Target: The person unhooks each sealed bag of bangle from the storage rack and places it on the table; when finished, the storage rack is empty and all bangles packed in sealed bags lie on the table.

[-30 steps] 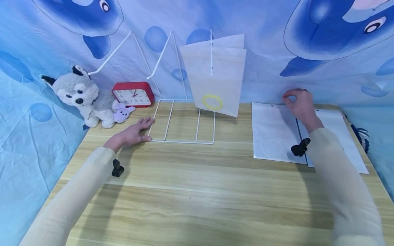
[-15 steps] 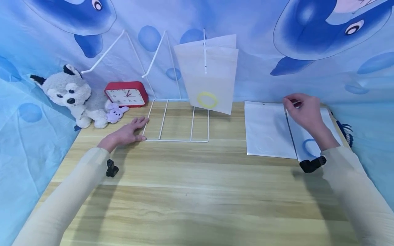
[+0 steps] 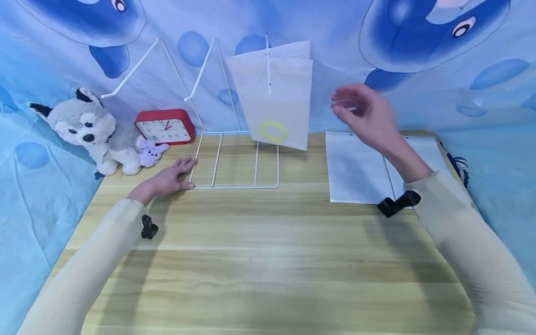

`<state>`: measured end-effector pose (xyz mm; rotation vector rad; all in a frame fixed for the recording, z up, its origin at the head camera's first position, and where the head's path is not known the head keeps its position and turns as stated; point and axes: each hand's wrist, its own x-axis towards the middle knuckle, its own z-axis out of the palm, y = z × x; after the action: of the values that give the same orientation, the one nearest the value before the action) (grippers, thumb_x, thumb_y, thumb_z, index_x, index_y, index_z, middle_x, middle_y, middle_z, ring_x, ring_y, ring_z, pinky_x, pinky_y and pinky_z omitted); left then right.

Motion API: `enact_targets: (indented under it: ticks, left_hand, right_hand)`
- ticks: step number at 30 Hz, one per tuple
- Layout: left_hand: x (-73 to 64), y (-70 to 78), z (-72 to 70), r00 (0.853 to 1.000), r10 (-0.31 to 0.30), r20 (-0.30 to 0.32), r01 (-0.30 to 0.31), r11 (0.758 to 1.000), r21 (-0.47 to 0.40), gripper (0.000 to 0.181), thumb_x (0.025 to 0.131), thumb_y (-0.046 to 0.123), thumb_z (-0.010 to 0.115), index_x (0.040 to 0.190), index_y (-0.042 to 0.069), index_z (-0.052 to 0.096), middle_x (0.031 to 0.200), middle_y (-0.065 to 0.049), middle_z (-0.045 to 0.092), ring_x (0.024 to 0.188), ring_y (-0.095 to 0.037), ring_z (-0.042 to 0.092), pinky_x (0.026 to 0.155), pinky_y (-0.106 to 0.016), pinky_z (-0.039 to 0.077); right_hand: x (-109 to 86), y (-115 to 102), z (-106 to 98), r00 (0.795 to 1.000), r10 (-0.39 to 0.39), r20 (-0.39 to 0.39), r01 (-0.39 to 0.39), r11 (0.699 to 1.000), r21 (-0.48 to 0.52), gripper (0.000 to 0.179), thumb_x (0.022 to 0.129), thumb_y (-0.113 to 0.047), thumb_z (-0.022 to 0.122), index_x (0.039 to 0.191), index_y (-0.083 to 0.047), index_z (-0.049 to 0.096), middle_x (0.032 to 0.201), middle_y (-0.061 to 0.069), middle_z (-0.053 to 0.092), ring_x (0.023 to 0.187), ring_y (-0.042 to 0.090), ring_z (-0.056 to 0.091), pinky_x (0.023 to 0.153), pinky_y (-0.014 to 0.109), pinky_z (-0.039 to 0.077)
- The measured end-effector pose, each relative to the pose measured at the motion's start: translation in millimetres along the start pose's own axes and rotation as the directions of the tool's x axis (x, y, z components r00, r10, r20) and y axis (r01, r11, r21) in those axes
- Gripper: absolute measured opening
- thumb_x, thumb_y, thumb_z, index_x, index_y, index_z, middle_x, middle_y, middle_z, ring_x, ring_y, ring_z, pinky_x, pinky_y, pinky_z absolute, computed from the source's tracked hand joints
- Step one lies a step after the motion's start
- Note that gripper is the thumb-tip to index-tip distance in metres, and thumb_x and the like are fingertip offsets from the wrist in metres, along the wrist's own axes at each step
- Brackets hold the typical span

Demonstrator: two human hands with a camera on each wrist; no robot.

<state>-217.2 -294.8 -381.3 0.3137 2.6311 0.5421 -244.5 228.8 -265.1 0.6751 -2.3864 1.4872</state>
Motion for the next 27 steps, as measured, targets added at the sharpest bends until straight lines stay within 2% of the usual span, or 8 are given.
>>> enact_targets:
  ticks: [4, 8, 15, 19, 23, 27]
  left_hand:
    - [0.2, -1.9, -0.1, 1.000, -0.013, 0.005, 0.013, 1.000, -0.001, 0.082, 0.100, 0.026, 0.064, 0.161, 0.011, 0.012, 0.166, -0.017, -0.002, 0.148, -0.045, -0.009, 0.114, -0.067, 0.004]
    - [1.2, -3.4, 1.4, 1.000, -0.013, 0.002, 0.013, 1.000, -0.005, 0.082, 0.099, 0.027, 0.064, 0.162, 0.012, 0.013, 0.166, -0.016, -0.001, 0.148, -0.044, -0.009, 0.114, -0.067, 0.004]
    - [1.4, -0.7, 2.4, 1.000, -0.005, 0.006, 0.005, 1.000, -0.007, 0.082, 0.100, 0.029, 0.064, 0.161, 0.011, 0.013, 0.166, -0.018, 0.000, 0.148, -0.045, -0.008, 0.114, -0.066, 0.004]
    - [1.3, 1.1, 0.4, 1.000, -0.006, 0.006, 0.006, 1.000, -0.005, 0.082, 0.100, 0.029, 0.063, 0.161, 0.011, 0.012, 0.166, -0.018, -0.001, 0.148, -0.044, -0.008, 0.114, -0.066, 0.004]
    - [0.2, 3.3, -1.3, 1.000, -0.011, 0.004, 0.011, 1.000, -0.007, 0.081, 0.100, 0.027, 0.063, 0.161, 0.010, 0.013, 0.166, -0.018, 0.000, 0.148, -0.045, -0.009, 0.114, -0.066, 0.003]
    - [-0.5, 3.1, -1.1, 1.000, -0.017, 0.006, 0.017, 1.000, -0.007, 0.081, 0.100, 0.026, 0.063, 0.161, 0.010, 0.012, 0.166, -0.019, -0.001, 0.148, -0.044, -0.009, 0.115, -0.066, 0.002]
  right_hand:
    - [22.3, -14.6, 12.0, 1.000, 0.005, 0.008, -0.005, 0.999, 0.033, 0.040, 0.097, -0.007, 0.066, 0.137, -0.008, 0.058, 0.130, 0.014, 0.063, 0.113, 0.014, 0.064, 0.093, 0.023, 0.051]
    - [38.5, -23.7, 20.7, 1.000, 0.020, 0.003, -0.020, 0.997, 0.076, 0.042, 0.097, -0.008, 0.066, 0.138, -0.010, 0.058, 0.132, 0.011, 0.063, 0.114, 0.019, 0.063, 0.096, 0.028, 0.050]
    - [52.6, -26.1, 27.0, 0.997, 0.078, 0.005, -0.078, 0.988, 0.134, 0.045, 0.096, -0.012, 0.068, 0.139, -0.015, 0.058, 0.134, 0.007, 0.062, 0.115, 0.018, 0.062, 0.097, 0.029, 0.049]
    - [58.8, -27.2, 28.1, 0.997, 0.078, 0.018, -0.079, 0.982, 0.170, 0.045, 0.096, -0.011, 0.068, 0.140, -0.015, 0.058, 0.134, 0.007, 0.063, 0.116, 0.018, 0.061, 0.099, 0.030, 0.048]
    - [65.7, -30.9, 31.8, 0.997, 0.072, 0.020, -0.075, 0.974, 0.213, 0.044, 0.096, -0.009, 0.068, 0.138, -0.014, 0.060, 0.126, 0.005, 0.067, 0.110, 0.018, 0.063, 0.097, 0.028, 0.049]
    - [72.2, -34.6, 37.3, 0.997, 0.071, 0.006, -0.070, 0.971, 0.228, 0.042, 0.095, -0.008, 0.069, 0.135, -0.015, 0.064, 0.103, 0.005, 0.070, 0.094, 0.019, 0.064, 0.085, 0.024, 0.050]
